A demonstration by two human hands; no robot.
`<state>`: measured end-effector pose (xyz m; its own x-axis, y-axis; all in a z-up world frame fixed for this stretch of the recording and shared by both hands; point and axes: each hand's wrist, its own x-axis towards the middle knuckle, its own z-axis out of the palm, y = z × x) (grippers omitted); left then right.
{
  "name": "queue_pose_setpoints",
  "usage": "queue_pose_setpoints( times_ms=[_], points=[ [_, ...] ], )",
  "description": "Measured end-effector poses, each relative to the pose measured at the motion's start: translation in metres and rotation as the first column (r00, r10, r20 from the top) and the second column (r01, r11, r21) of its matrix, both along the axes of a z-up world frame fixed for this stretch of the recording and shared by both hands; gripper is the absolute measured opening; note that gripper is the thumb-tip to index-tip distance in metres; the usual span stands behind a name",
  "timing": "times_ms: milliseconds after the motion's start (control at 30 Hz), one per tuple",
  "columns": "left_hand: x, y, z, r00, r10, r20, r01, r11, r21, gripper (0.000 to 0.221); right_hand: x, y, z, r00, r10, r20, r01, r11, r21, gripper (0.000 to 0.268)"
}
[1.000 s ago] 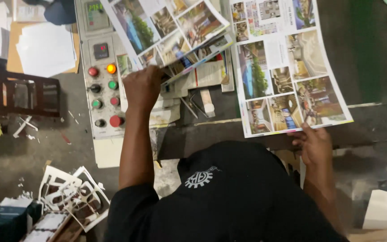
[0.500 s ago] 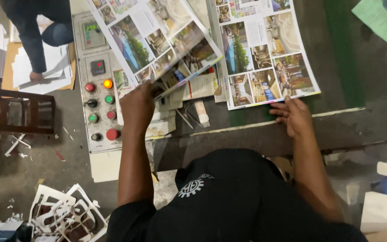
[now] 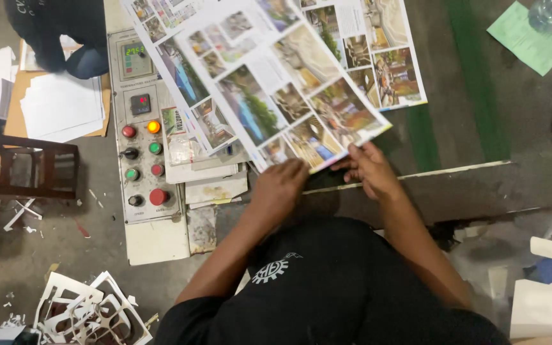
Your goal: The person stands at a workbench in a printing facility and repeatedly picks up large printed sheets containing multiple images. They separate the sheets and place them into a pile on the table, performing a sorting or collating task.
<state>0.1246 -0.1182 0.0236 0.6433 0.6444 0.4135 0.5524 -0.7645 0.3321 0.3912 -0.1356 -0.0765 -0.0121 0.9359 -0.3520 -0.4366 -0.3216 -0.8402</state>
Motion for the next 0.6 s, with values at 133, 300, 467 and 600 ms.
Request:
queue_pose_setpoints(
  times_ms=[133,300,467,600],
  points=[
    [-0.011,0.012,0.010,0.995,-0.097,0.022,0.097,0.995,-0.005,0.028,0.017,-0.007,-0.018,0.995,-0.096,0.004,0.095,0.994,0.058,0.025],
    [-0.062,0.068,-0.015,0.958,0.268,-0.106,-0.268,0.963,0.016,0.019,0.043,-0.041,0.006,0.955,-0.296,0.039,0.293,0.954,0.057,0.022],
    [-0.089,0.098,-0.004,0.891,0.419,-0.173,-0.377,0.897,0.230,0.040,0.086,-0.082,-0.018,0.922,-0.387,0.017,0.386,0.922,0.046,0.022],
    [-0.107,0.116,-0.016,0.846,0.314,-0.430,-0.356,0.934,-0.018,0.025,0.111,-0.113,-0.033,0.901,-0.433,0.023,0.431,0.901,0.046,0.021]
  ],
)
